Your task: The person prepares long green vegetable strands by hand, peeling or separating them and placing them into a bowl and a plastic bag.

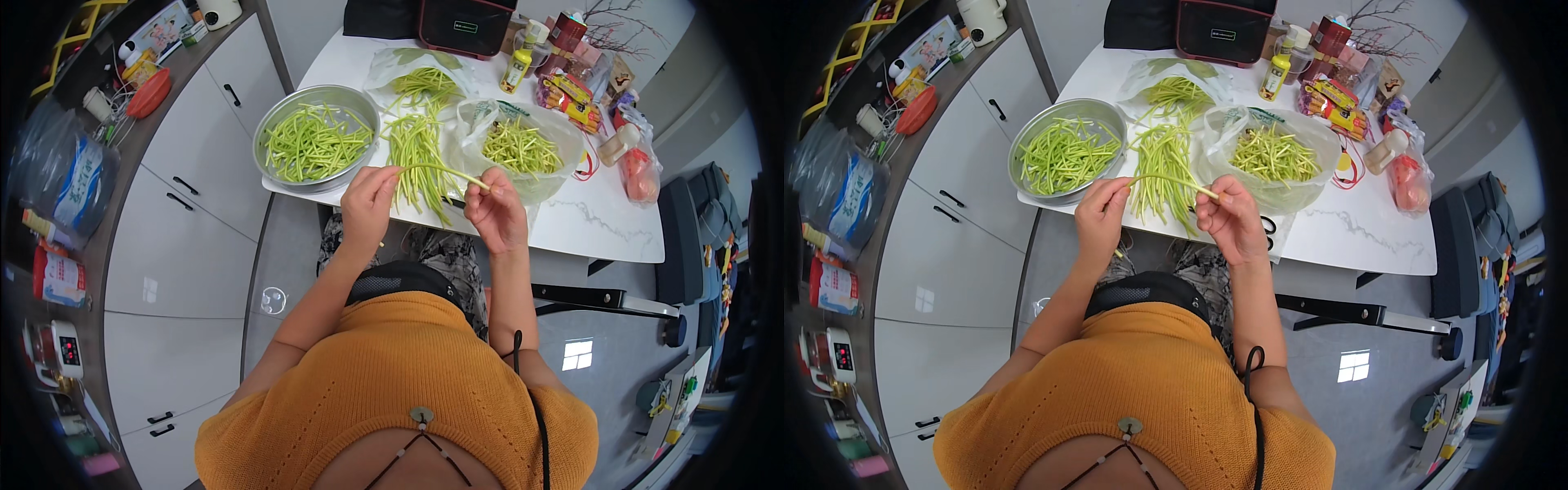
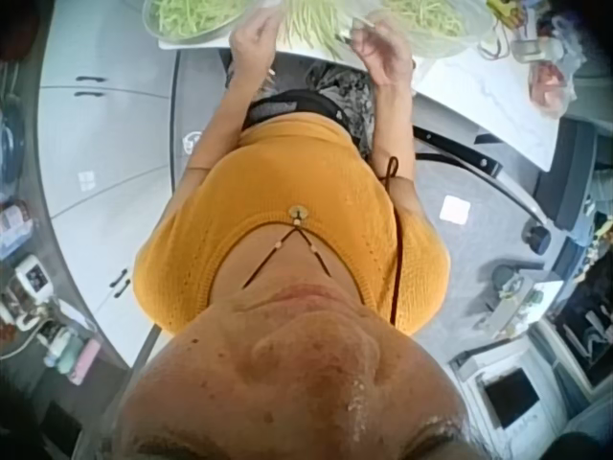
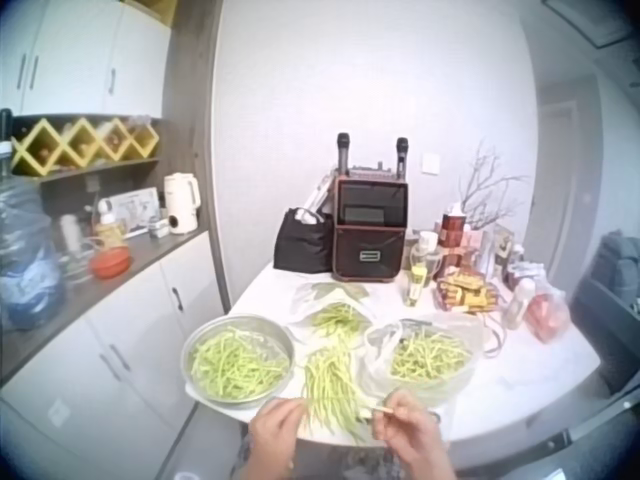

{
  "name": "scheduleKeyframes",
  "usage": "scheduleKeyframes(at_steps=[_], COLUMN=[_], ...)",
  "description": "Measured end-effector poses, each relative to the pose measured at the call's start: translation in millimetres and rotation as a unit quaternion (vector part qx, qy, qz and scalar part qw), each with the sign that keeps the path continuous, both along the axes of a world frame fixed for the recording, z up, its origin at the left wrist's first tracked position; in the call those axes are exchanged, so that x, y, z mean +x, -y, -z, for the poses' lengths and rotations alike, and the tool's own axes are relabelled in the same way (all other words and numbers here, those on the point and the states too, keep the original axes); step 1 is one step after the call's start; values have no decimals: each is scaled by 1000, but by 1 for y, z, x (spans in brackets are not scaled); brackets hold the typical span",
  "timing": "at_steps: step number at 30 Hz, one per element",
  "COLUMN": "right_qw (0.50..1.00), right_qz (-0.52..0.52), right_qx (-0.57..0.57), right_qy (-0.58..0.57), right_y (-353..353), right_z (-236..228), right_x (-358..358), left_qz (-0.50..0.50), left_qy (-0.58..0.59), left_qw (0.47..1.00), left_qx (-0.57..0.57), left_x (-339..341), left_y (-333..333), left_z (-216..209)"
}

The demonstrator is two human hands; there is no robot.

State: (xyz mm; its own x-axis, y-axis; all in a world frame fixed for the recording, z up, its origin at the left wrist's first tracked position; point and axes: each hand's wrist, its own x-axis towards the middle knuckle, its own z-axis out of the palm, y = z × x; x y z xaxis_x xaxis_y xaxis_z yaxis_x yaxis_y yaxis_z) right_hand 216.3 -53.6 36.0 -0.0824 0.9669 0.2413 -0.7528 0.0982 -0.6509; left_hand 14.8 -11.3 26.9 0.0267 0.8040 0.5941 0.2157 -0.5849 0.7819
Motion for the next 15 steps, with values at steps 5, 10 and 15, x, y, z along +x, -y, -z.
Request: scheduleKeyframes(at_steps=[5, 10, 15], right_qw=[996, 991, 985], right_qz=[-62, -67, -57], right_qx=[12, 20, 26], right_qy=[59, 113, 163], right_y=[4, 3, 7], right_z=[-8, -5, -15], right_x=[-2, 1, -3], left_qz=[4, 3, 15], left_qy=[-1, 1, -12], left_qw=[1000, 1000, 1000], left_qx=[-22, -27, -5], left_x=[-2, -1, 1], left_y=[-2, -1, -1], left_z=[1, 2, 4])
